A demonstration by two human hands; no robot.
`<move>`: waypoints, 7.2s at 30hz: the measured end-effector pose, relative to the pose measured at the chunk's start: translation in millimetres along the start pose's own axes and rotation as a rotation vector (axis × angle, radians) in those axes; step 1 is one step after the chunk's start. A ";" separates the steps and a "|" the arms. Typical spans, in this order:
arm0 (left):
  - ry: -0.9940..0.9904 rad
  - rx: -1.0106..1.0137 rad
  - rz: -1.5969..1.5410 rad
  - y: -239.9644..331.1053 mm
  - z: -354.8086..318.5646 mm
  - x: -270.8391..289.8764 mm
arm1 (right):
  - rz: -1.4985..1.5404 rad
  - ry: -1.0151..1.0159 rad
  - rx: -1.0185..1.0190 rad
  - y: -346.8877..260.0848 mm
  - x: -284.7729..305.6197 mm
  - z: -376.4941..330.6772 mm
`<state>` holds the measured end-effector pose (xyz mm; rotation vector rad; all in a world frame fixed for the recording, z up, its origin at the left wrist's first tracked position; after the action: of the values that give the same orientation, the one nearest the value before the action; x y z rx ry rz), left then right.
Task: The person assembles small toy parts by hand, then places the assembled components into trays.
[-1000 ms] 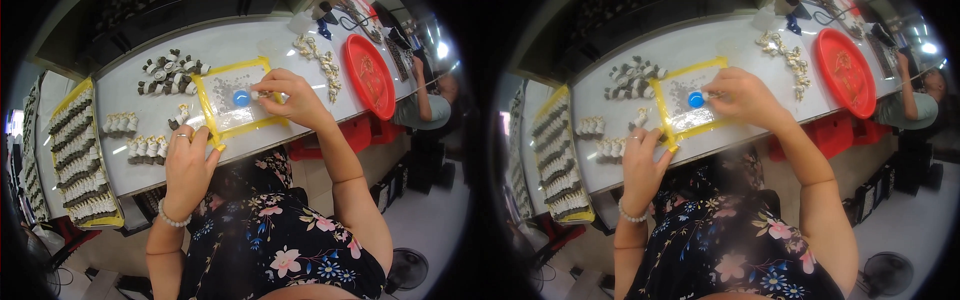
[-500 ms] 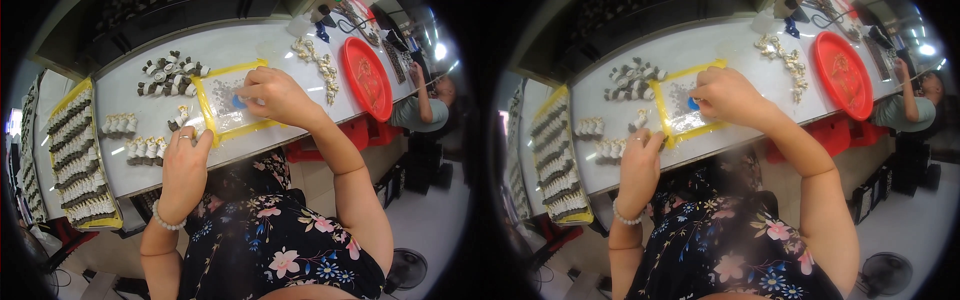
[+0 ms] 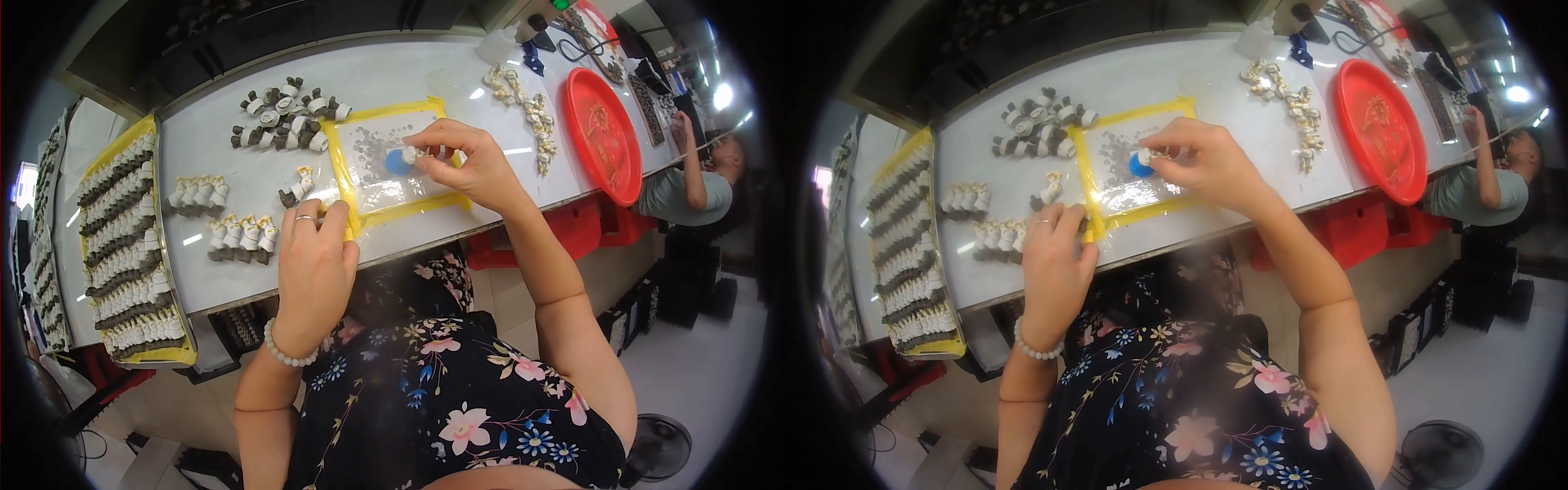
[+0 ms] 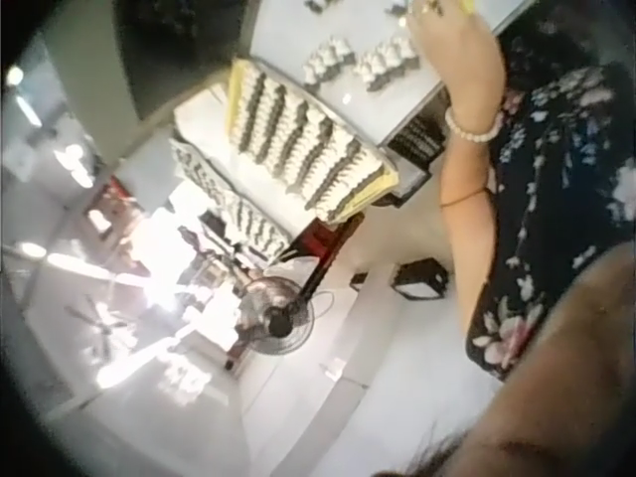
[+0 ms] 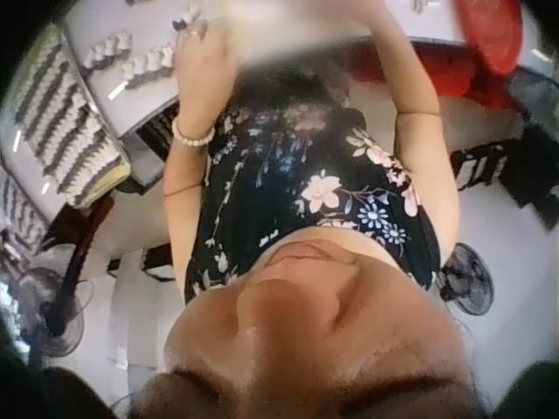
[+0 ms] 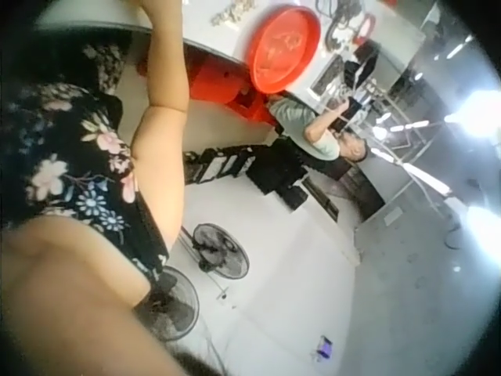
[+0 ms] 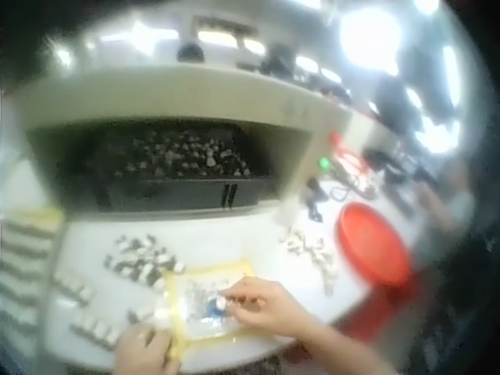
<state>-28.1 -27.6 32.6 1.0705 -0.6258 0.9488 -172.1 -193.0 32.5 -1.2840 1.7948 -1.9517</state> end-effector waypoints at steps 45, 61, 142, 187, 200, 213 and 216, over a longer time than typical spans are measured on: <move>0.446 -0.127 -0.639 5.5 -18.2 -17.9 | 0.105 -0.189 0.102 -25.9 -20.7 -43.7; 0.465 0.203 -1.410 18.0 -13.7 -17.0 | 0.040 -0.110 0.108 -22.0 -12.0 -57.8; 0.636 0.231 0.288 4.2 -206.7 18.2 | -0.122 -0.300 0.655 -44.4 -112.5 -57.7; 1.948 1.436 -1.243 -558.7 -627.3 -137.9 | -1.105 -0.058 0.421 -5.1 -140.1 -72.4; 1.995 0.733 -0.426 -256.4 -592.4 134.5 | -0.984 0.091 0.587 -28.5 -174.7 -63.8; 1.216 0.061 -0.142 -110.0 -345.8 308.0 | -0.203 -0.030 0.747 -73.9 -182.2 -80.4; 1.028 -0.037 -0.159 -93.9 -264.1 308.3 | -0.050 -0.277 0.662 -127.5 -213.2 -69.3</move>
<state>197.9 304.8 142.6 0.4671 0.2863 1.1795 -40.4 27.4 56.3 -1.2719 0.8774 -2.0121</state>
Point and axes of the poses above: each hand's wrist, its own z-axis towards the middle knuckle, its own x-axis out of the back of the hand, y = z × x, the point moved 3 cm from there along z, towards the middle knuckle, and after that the axes turned 15 degrees about -x, right-handed, at the moved point
